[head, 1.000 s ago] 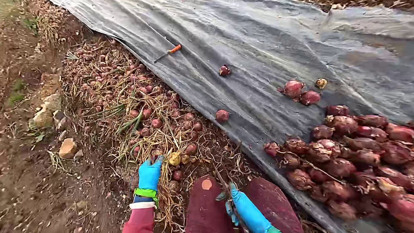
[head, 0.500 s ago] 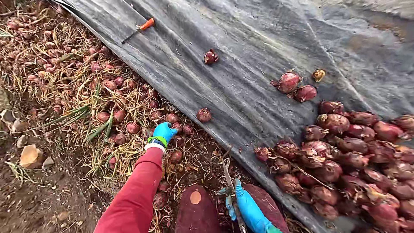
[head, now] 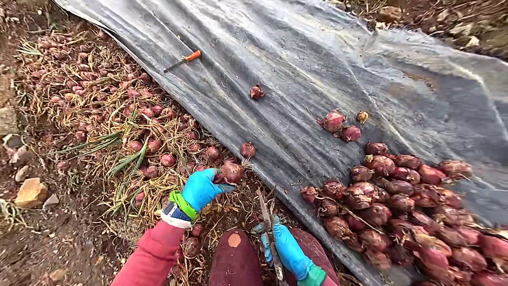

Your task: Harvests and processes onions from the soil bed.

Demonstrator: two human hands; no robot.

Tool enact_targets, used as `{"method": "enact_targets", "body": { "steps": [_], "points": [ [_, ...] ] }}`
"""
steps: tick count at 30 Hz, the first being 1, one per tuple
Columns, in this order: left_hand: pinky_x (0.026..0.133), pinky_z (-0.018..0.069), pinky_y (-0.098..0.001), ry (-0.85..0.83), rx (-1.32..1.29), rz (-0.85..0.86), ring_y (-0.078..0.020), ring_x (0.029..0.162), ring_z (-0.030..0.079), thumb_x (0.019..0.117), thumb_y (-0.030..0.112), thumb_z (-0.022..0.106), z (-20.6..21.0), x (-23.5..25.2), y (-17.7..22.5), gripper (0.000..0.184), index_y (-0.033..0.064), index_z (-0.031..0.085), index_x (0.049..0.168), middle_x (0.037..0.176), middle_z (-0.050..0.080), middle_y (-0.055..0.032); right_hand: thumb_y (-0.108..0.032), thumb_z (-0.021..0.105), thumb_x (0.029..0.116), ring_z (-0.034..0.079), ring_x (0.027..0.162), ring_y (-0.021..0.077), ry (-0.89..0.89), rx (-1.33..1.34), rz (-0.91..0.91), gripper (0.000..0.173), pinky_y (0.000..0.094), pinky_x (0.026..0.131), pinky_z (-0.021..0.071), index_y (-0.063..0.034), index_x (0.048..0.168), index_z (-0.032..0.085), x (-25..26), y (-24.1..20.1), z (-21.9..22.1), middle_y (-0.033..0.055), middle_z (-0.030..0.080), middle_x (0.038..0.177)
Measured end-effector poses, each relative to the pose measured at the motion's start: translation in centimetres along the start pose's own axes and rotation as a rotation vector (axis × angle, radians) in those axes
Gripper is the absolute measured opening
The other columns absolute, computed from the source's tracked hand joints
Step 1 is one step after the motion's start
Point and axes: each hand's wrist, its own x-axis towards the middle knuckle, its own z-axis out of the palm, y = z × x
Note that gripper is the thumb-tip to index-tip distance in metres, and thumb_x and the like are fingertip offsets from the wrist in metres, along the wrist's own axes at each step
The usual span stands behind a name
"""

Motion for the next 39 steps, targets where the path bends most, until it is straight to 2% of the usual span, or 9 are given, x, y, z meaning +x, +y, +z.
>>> {"method": "enact_targets", "body": {
  "steps": [2,5,11,15,19,25,31,35,39],
  "points": [
    [0.084,0.0604,-0.0519,-0.132,0.105,0.119,-0.0171,0.089,0.072,0.0712,0.071,0.082,0.4,-5.7,1.8,0.059,0.0225,0.075,0.103,0.091,0.075,0.0019,-0.087,0.036,0.0877,0.06,0.047,0.0189,-0.098,-0.055,-0.212,0.088,0.0368,0.045,0.0564,-0.0067,0.104,0.068,-0.8,-2.8,2.5,0.0057,0.062,0.064],
    [0.088,0.0575,-0.0563,-0.374,0.168,0.141,-0.0248,0.095,0.072,0.0785,0.075,0.073,2.0,-10.9,2.7,0.066,0.0149,0.073,0.105,0.095,0.074,-0.006,-0.085,0.028,0.0921,0.059,0.047,0.0183,-0.097,-0.276,-0.282,0.085,0.0365,0.045,0.0545,-0.0101,0.092,0.067,-2.8,-5.2,4.6,0.0049,0.062,0.063],
    [0.086,0.0598,-0.0522,-0.028,0.115,-0.007,-0.0198,0.092,0.073,0.0863,0.064,0.073,4.3,-15.4,0.4,0.047,0.0193,0.075,0.103,0.092,0.075,-0.0007,-0.073,0.021,0.1015,0.054,0.044,0.0183,-0.162,-0.458,-0.118,0.081,0.037,0.044,0.0514,-0.0094,0.1,0.071,-7.5,-1.0,2.6,0.0053,0.057,0.059],
    [0.089,0.0535,-0.063,-0.47,0.276,0.249,-0.0338,0.101,0.07,0.1011,0.043,0.06,7.1,-16.3,6.6,0.035,0.0106,0.072,0.105,0.102,0.073,-0.0128,-0.077,0.021,0.0984,0.059,0.049,0.0166,-0.193,-0.582,-0.128,0.08,0.0362,0.048,0.0532,-0.0119,0.085,0.066,-8.3,-2.0,2.0,0.0033,0.061,0.062],
    [0.09,0.0553,-0.0633,-0.151,0.272,-0.095,-0.0318,0.107,0.071,0.1024,0.048,0.055,7.2,-4.6,4.3,0.035,0.0232,0.074,0.118,0.111,0.076,-0.0087,-0.077,0.012,0.0984,0.056,0.044,0.0207,0.103,-0.28,-0.29,0.09,0.0386,0.042,0.0532,-0.0075,0.096,0.068,-6.3,-1.9,-2.2,0.0074,0.059,0.059],
    [0.086,0.0558,-0.0669,-0.066,0.297,-0.362,-0.0393,0.105,0.072,0.0897,0.081,0.05,10.4,14.9,-0.2,0.08,0.0057,0.073,0.105,0.107,0.074,-0.0216,-0.082,0.01,0.0945,0.057,0.043,0.0212,0.147,-0.161,-0.007,0.095,0.0391,0.042,0.0543,-0.0079,0.103,0.07,-5.8,0.8,-5.3,0.0074,0.06,0.059],
    [0.079,0.0552,-0.0686,-0.259,0.595,-0.293,-0.0413,0.099,0.071,0.0985,0.034,0.056,11.6,20.0,-1.2,0.034,0.0058,0.074,0.095,0.103,0.073,-0.0208,-0.077,0.007,0.0973,0.057,0.044,0.0231,0.215,-0.029,0.151,0.094,0.0396,0.042,0.054,-0.0069,0.104,0.068,-4.1,1.4,-6.4,0.0095,0.059,0.06],
    [0.087,0.056,-0.0628,-0.173,0.222,-0.289,-0.0371,0.101,0.072,0.1062,0.047,0.043,9.5,16.9,-4.8,0.051,0.0058,0.072,0.109,0.104,0.074,-0.0197,-0.069,0.001,0.1018,0.057,0.044,0.0266,0.241,0.057,0.249,0.091,0.0427,0.042,0.0542,-0.0038,0.104,0.065,-1.1,2.1,-5.9,0.0129,0.058,0.06],
    [0.049,0.0522,-0.0336,-0.026,-0.757,-0.203,-0.0194,0.053,0.062,0.1105,0.036,0.045,8.3,3.6,-1.9,0.04,0.0034,0.068,0.11,0.08,0.073,-0.0122,-0.076,0.012,0.0985,0.058,0.046,0.0232,0.044,0.133,0.156,0.087,0.0395,0.044,0.0549,-0.0057,0.105,0.062,0.7,1.7,-3.1,0.0101,0.059,0.062]
  ]
}}
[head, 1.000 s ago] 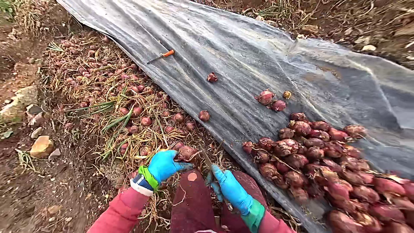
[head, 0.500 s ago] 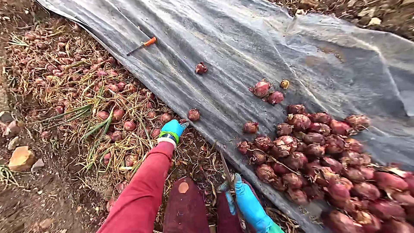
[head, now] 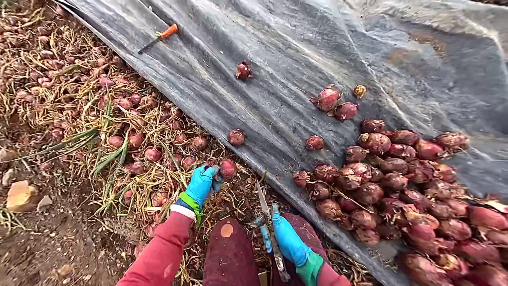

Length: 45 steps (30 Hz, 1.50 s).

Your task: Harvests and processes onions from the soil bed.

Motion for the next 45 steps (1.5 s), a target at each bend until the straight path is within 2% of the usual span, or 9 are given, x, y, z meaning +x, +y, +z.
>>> {"method": "enact_targets", "body": {
  "steps": [3,8,13,17,19,23,30,39,45],
  "points": [
    [0.046,0.0523,-0.0295,-0.2,-0.317,-0.01,-0.0185,0.051,0.063,0.1074,0.031,0.045,1.9,-9.2,-0.1,0.037,0.0016,0.067,0.104,0.076,0.072,-0.016,-0.091,0.044,0.0807,0.059,0.045,0.0176,-0.192,0.02,-0.239,0.088,0.0351,0.044,0.0555,-0.0077,0.1,0.065,-1.9,-2.5,4.0,0.0043,0.059,0.061],
    [0.051,0.0526,-0.0267,-0.469,-0.147,0.123,-0.0132,0.056,0.062,0.1042,0.029,0.052,1.1,-17.8,-0.4,0.031,0.0031,0.069,0.1,0.08,0.073,-0.0092,-0.089,0.019,0.0886,0.058,0.046,0.0199,-0.046,-0.298,-0.426,0.091,0.0369,0.045,0.0549,-0.0097,0.091,0.064,-6.6,-3.0,7.1,0.0073,0.059,0.06],
    [0.047,0.0479,-0.0276,-0.404,0.052,0.168,-0.013,0.049,0.055,0.0939,0.065,0.063,2.0,-22.2,0.8,0.063,0.0074,0.065,0.118,0.067,0.062,-0.0058,-0.083,0.026,0.0942,0.055,0.042,0.0198,0.058,-0.431,-0.626,0.082,0.0371,0.042,0.053,-0.0115,0.085,0.066,-10.9,-2.2,7.8,0.0069,0.057,0.055],
    [0.09,0.0601,-0.0506,-0.089,0.644,0.492,-0.0194,0.104,0.073,0.0914,0.054,0.073,6.0,-20.6,6.0,0.062,0.0269,0.06,0.145,0.119,0.075,-0.0025,-0.072,0.024,0.102,0.053,0.041,0.0194,0.345,-0.283,-0.634,0.078,0.0407,0.042,0.0516,-0.0097,0.073,0.059,-9.8,-5.4,5.7,0.0046,0.052,0.05],
    [0.093,0.0565,-0.0611,-0.014,0.833,0.529,-0.0294,0.115,0.07,0.0974,0.049,0.066,7.5,-16.6,6.1,0.067,0.0268,0.046,0.157,0.134,0.069,-0.0082,-0.077,0.021,0.0992,0.045,0.043,0.0152,0.468,0.021,-0.497,0.071,0.0372,0.043,0.046,-0.0151,0.084,0.052,-6.9,-6.9,2.7,-0.0008,0.042,0.053],
    [0.09,0.0568,-0.063,0.159,0.815,0.11,-0.0315,0.111,0.071,0.1026,0.04,0.056,4.4,-7.2,1.7,0.037,0.0242,0.065,0.135,0.125,0.073,-0.0075,-0.08,0.015,0.097,0.048,0.041,0.0182,0.527,0.094,-0.484,0.078,0.041,0.04,0.049,-0.0155,0.087,0.058,-5.3,-6.9,-0.8,0.0011,0.047,0.052],
    [0.092,0.0569,-0.0646,0.169,0.936,-0.448,-0.0425,0.114,0.068,0.0853,0.026,0.077,1.4,3.0,-9.7,0.058,-0.0016,0.058,0.133,0.128,0.065,-0.0254,-0.069,0.007,0.1028,0.055,0.043,0.0235,0.38,0.017,-0.054,0.086,0.0418,0.041,0.0527,-0.0037,0.1,0.062,-2.8,1.0,0.8,0.0095,0.054,0.057],
    [0.092,0.0563,-0.0613,-0.075,0.698,-0.069,-0.0299,0.103,0.073,0.0918,0.038,0.078,-0.3,-3.9,-3.2,0.035,0.0168,0.074,0.12,0.107,0.076,-0.0103,-0.072,0.006,0.1008,0.063,0.052,0.0279,0.081,-0.046,0.079,0.09,0.0471,0.051,0.0595,-0.0034,0.108,0.064,0.9,2.9,-0.1,0.0137,0.061,0.064],
    [0.089,0.0593,-0.0496,-0.295,0.783,0.198,-0.0162,0.094,0.073,0.079,0.058,0.084,-1.0,-14.5,1.5,0.053,0.0214,0.074,0.115,0.097,0.076,0.0006,-0.094,0.033,0.0805,0.059,0.046,0.0188,-0.198,-0.321,-0.319,0.09,0.0365,0.046,0.0557,-0.0099,0.085,0.064,-3.5,-3.0,5.1,0.0058,0.059,0.06]
  ]
}}
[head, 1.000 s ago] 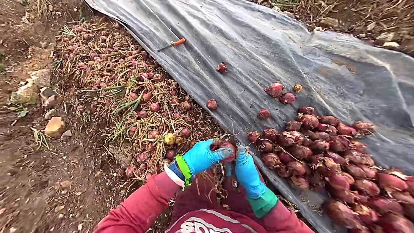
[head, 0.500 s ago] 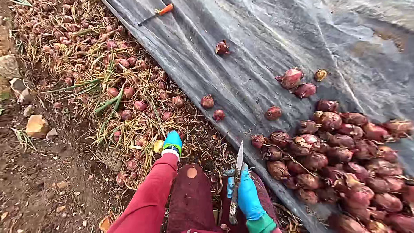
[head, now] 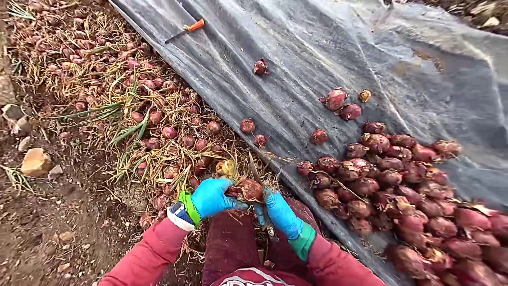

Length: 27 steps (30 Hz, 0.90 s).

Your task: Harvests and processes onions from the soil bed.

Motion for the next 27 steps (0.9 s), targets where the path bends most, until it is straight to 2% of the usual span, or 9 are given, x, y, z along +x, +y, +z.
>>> {"method": "enact_targets", "body": {
  "steps": [2,5,10,12,14,17,21,25,27],
  "points": [
    [0.09,0.0575,-0.052,-0.08,0.093,0.016,-0.0199,0.097,0.072,0.0805,0.058,0.083,-0.6,-2.4,0.9,0.053,0.0192,0.074,0.115,0.099,0.076,-0.0023,-0.094,0.02,0.0837,0.059,0.048,0.0191,0.02,-0.208,-0.042,0.094,0.0378,0.047,0.0548,-0.0105,0.082,0.064,-1.4,-1.9,1.3,0.0059,0.059,0.06],
    [0.086,0.0568,-0.0577,0.01,0.265,-0.009,-0.0244,0.093,0.072,0.0782,0.06,0.083,-0.9,-4.8,0.3,0.05,0.0212,0.075,0.109,0.095,0.076,-0.0032,-0.084,0.021,0.0941,0.054,0.042,0.0195,0.016,-0.311,-0.02,0.089,0.0383,0.043,0.0518,-0.0094,0.088,0.069,-4.0,-2.7,2.1,0.0074,0.057,0.055],
    [0.087,0.06,-0.0536,0.315,-0.019,-0.102,-0.0197,0.092,0.074,0.0784,0.056,0.084,1.2,-6.0,0.5,0.046,0.0205,0.076,0.107,0.094,0.077,-0.0019,-0.079,0.016,0.0973,0.057,0.046,0.0216,0.065,-0.341,0.067,0.089,0.04,0.047,0.0538,-0.0085,0.097,0.069,-6.1,-1.0,2.0,0.0089,0.058,0.059],
    [0.082,0.0587,-0.0529,0.122,0.093,-0.025,-0.0207,0.087,0.072,0.0873,0.055,0.075,2.8,-6.2,3.4,0.038,0.018,0.075,0.098,0.087,0.074,-0.0024,-0.075,0.019,0.1,0.061,0.052,0.0196,-0.073,-0.543,0.123,0.083,0.0397,0.052,0.0559,-0.0094,0.093,0.069,-5.8,-0.9,1.5,0.0066,0.062,0.065],
    [0.084,0.0571,-0.0552,-0.074,0.163,0.052,-0.0236,0.091,0.071,0.0967,0.049,0.067,4.3,-5.0,5.6,0.032,0.0181,0.075,0.102,0.092,0.074,-0.0039,-0.068,0.022,0.1038,0.061,0.054,0.0189,-0.088,-0.586,0.141,0.075,0.0392,0.054,0.0556,-0.008,0.091,0.065,-5.4,-2.2,1.0,0.0065,0.062,0.067],
    [0.09,0.0562,-0.0595,0.082,0.117,-0.072,-0.0258,0.102,0.073,0.0998,0.046,0.062,2.2,0.6,3.3,0.03,0.0236,0.076,0.113,0.104,0.077,-0.0044,-0.08,0.015,0.0965,0.057,0.045,0.019,0.157,-0.363,-0.007,0.088,0.0375,0.046,0.0541,-0.0087,0.09,0.067,-4.1,-2.9,-1.5,0.0064,0.058,0.058],
    [0.092,0.0533,-0.0671,0.308,0.046,-0.337,-0.0353,0.105,0.072,0.1006,0.05,0.057,-3.7,12.4,-3.5,0.04,0.017,0.074,0.114,0.107,0.076,-0.0134,-0.078,0.001,0.0956,0.054,0.041,0.0214,0.374,-0.016,-0.017,0.095,0.0406,0.04,0.0533,-0.0089,0.099,0.067,-0.7,-3.1,-5.7,0.0085,0.055,0.055],
    [0.099,0.0501,-0.0666,0.12,0.169,-0.198,-0.0394,0.115,0.067,0.0973,0.031,0.064,-4.7,24.1,-8.1,0.03,0.0115,0.073,0.119,0.116,0.073,-0.0194,-0.08,0.004,0.0939,0.058,0.042,0.0212,0.3,0.125,0.116,0.097,0.0393,0.043,0.0559,-0.0075,0.106,0.067,1.5,-1.6,-5.3,0.0088,0.057,0.056],
    [0.102,0.049,-0.0659,-0.07,0.22,-0.106,-0.0398,0.118,0.066,0.0869,0.025,0.077,-2.6,27.9,-9.3,0.045,0.0146,0.071,0.13,0.12,0.072,-0.0195,-0.086,0.011,0.0905,0.059,0.043,0.0204,0.283,0.201,0.144,0.095,0.0376,0.043,0.0561,-0.0074,0.1,0.064,2.4,-2.1,-3.9,0.007,0.058,0.057]
  ]
}}
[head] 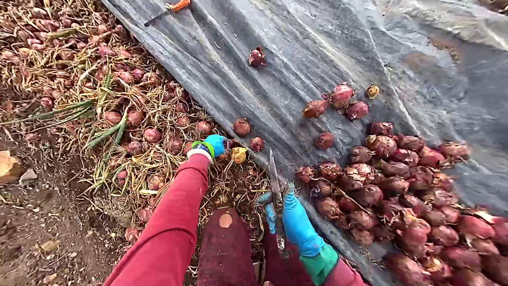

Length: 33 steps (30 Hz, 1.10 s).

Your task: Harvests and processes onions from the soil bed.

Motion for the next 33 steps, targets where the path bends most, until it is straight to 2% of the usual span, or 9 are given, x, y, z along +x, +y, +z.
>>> {"method": "enact_targets", "body": {
  "steps": [4,7,9,12,15,19,25,30,33],
  "points": [
    [0.095,0.0541,-0.0656,-0.131,0.085,-0.156,-0.0395,0.114,0.067,0.0663,0.039,0.093,3.8,0.1,0.9,0.076,0.0102,0.065,0.131,0.121,0.07,-0.0195,-0.092,0.024,0.0821,0.059,0.044,0.0188,-0.106,0.143,-0.012,0.094,0.0351,0.043,0.0565,-0.0082,0.096,0.064,1.6,-2.4,4.1,0.0059,0.057,0.058],
    [0.085,0.0568,-0.0657,-0.103,0.057,-0.328,-0.0389,0.107,0.07,0.0755,0.048,0.082,4.4,-4.8,2.0,0.063,0.0081,0.066,0.122,0.117,0.071,-0.0186,-0.089,0.011,0.0864,0.06,0.045,0.0196,-0.158,0.077,-0.052,0.096,0.0367,0.045,0.0571,-0.009,0.09,0.063,4.8,-4.3,7.5,0.0073,0.058,0.058],
    [0.098,0.0503,-0.0655,-0.228,-0.02,-0.338,-0.0398,0.123,0.063,0.0964,0.04,0.068,2.3,-8.8,3.0,0.05,0.0084,0.06,0.134,0.133,0.065,-0.019,-0.082,0.003,0.0918,0.059,0.046,0.0193,-0.178,-0.037,-0.054,0.094,0.0374,0.045,0.0562,-0.0085,0.089,0.062,7.9,-5.0,9.6,0.0073,0.057,0.058],
    [0.083,0.0558,-0.0651,-0.075,0.126,-0.197,-0.0374,0.103,0.072,0.0883,0.054,0.071,4.6,-11.4,1.0,0.051,0.0151,0.07,0.12,0.111,0.075,-0.0142,-0.08,0.006,0.0959,0.059,0.048,0.0215,-0.08,-0.258,0.099,0.093,0.0404,0.047,0.0547,-0.0064,0.09,0.063,15.3,-3.1,9.7,0.0087,0.058,0.061],
    [0.082,0.0569,-0.0656,-0.106,0.219,-0.21,-0.0371,0.1,0.073,0.0812,0.065,0.072,4.8,-15.3,-0.2,0.073,0.02,0.061,0.137,0.112,0.075,-0.0122,-0.081,0.011,0.0966,0.054,0.051,0.0216,0.161,-0.308,0.306,0.091,0.0417,0.048,0.0512,-0.0067,0.098,0.064,18.7,0.6,5.5,0.0077,0.056,0.065],
    [0.09,0.0573,-0.0597,0.099,-0.003,-0.253,-0.0304,0.107,0.072,0.0766,0.072,0.075,2.1,-21.9,-0.7,0.087,0.0281,0.055,0.149,0.119,0.074,-0.0082,-0.083,0.008,0.0942,0.059,0.051,0.0234,0.003,-0.307,0.133,0.095,0.043,0.049,0.0554,-0.0082,0.109,0.065,9.9,1.9,4.0,0.0099,0.058,0.062],
    [0.088,0.0588,-0.052,0.219,-0.252,0.043,-0.0235,0.095,0.073,0.0701,0.07,0.083,1.8,-32.6,4.0,0.071,0.0107,0.072,0.107,0.095,0.075,-0.007,-0.088,0.049,0.0819,0.059,0.046,0.0188,-0.358,-0.164,-0.217,0.082,0.035,0.045,0.0552,-0.0082,0.092,0.064,-3.4,2.1,7.9,0.006,0.06,0.062],
    [0.083,0.0591,-0.0549,0.38,-0.138,-0.014,-0.0246,0.089,0.073,0.0647,0.076,0.084,3.1,-37.9,4.3,0.072,0.0141,0.073,0.101,0.09,0.074,-0.0054,-0.087,0.024,0.0903,0.056,0.043,0.0195,-0.282,-0.383,-0.289,0.09,0.0366,0.043,0.0535,-0.0086,0.093,0.069,-9.2,1.5,7.7,0.0072,0.057,0.057],
    [0.08,0.0603,-0.0534,0.456,-0.222,-0.045,-0.0233,0.084,0.073,0.0777,0.061,0.084,4.8,-39.1,6.7,0.052,0.0137,0.072,0.096,0.086,0.073,-0.0048,-0.083,0.023,0.0941,0.058,0.047,0.0191,-0.286,-0.556,-0.198,0.087,0.0371,0.047,0.0543,-0.0095,0.097,0.07,-10.6,3.0,6.5,0.0061,0.059,0.06]
  ]
}}
